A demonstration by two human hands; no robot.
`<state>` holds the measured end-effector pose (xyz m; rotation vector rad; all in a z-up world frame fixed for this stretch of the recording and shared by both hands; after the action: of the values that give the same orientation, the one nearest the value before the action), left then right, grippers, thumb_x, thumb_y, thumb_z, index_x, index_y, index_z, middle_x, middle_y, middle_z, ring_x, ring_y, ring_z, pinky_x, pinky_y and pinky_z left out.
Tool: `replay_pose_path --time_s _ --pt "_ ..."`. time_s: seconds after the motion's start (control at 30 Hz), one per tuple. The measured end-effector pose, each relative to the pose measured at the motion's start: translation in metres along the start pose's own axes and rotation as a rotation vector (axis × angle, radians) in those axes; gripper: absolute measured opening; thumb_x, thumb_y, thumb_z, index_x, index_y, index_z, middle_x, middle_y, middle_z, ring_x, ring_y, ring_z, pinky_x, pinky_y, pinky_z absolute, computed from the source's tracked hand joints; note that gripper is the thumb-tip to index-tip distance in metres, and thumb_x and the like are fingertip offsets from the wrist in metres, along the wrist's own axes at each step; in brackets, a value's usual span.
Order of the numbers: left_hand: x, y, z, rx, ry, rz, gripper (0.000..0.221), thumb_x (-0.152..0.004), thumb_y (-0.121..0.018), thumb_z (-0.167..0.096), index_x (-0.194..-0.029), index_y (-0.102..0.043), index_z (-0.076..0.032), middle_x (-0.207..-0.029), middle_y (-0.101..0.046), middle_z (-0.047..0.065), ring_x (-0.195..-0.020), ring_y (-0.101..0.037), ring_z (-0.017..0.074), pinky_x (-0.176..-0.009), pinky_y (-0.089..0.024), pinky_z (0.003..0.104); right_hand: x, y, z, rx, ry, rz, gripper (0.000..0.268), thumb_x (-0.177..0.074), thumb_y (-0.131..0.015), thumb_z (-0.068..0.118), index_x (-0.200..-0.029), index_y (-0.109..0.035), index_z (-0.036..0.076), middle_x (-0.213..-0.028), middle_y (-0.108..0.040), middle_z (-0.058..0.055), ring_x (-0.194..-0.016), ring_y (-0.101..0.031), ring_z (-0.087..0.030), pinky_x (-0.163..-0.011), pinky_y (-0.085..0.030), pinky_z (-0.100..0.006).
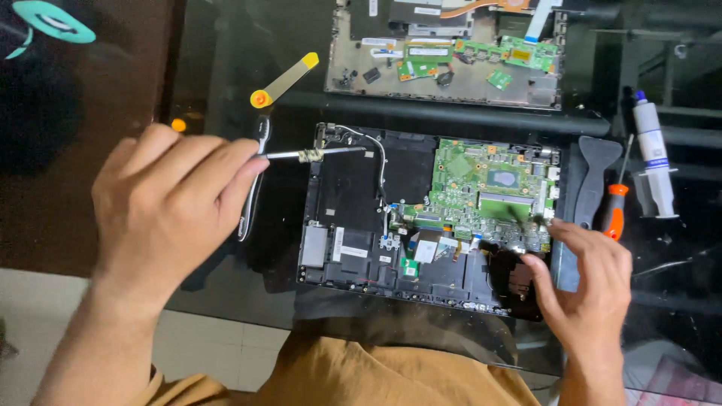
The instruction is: Repairing a laptop by manipulating the motherboard, connecting ribbon cables, and using a screwdriver.
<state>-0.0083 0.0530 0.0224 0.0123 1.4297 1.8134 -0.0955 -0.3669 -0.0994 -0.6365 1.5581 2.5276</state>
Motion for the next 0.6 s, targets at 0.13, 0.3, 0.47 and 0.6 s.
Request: replay_pose_path --time_s 0.13,0.3,0.47,0.6 --pt "-0.004 -0.015 0.019 -0.184 -0.058 0.039 0.023 -0.11 -0.096 -0.032 -0.1 -0.076 -0.029 -0.092 -0.068 -0.012 -0.089 -0.056 0.0158 -0.073 -0.04 0.03 0.015 -0.011 -0.022 0.035 -0.032 0.035 0.04 -0.099 -0.079 0.019 -0.129 -0.068 -0.005 -0.134 -0.072 -0.02 -0.126 -0.066 -0.035 -0.11 -0.044 -0.044" --pt "-0.02 -0.03 0.017 -0.21 -0.144 0.018 0.027 -0.114 -0.079 -0.021 -0.088 -0.072 -0.024 -0.08 -0.062 -0.008 -0.083 -0.052 0.0175 -0.072 -0.037 0.032 0.016 -0.017 -0.025 0.024 -0.016 0.031 0.037 -0.101 -0.078 0.016 -0.129 -0.067 -0.005 -0.134 -0.072 -0.021 -0.126 -0.067 -0.036 -0.109 -0.046 -0.045" --pt "-0.02 -0.047 0.017 -0.224 -0.137 0.05 0.026 -0.107 -0.084 -0.026 -0.084 -0.072 -0.022 -0.079 -0.062 -0.007 -0.083 -0.053 0.0176 -0.07 -0.038 0.032 0.019 -0.019 -0.033 0.015 -0.013 0.04 0.039 -0.101 -0.078 0.019 -0.13 -0.068 -0.005 -0.134 -0.072 -0.021 -0.127 -0.067 -0.035 -0.11 -0.047 -0.046" --pt "-0.021 -0.054 0.015 -0.237 -0.114 0.103 0.019 -0.105 -0.082 -0.036 -0.095 -0.081 -0.02 -0.086 -0.071 -0.007 -0.087 -0.058 0.0157 -0.07 -0.044 0.031 0.02 -0.02 -0.035 0.009 -0.022 0.042 0.041 -0.101 -0.077 0.02 -0.131 -0.067 -0.006 -0.133 -0.072 -0.021 -0.126 -0.067 -0.035 -0.11 -0.048 -0.047"
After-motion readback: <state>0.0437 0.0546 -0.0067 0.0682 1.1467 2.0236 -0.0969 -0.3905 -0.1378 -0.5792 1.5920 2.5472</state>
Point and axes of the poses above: each hand's wrist, its own x-axis away from the middle knuckle, its own y-axis out of the back of the hand, z = x × y, the point moved 1 cm from there along -x, towards the middle knuckle
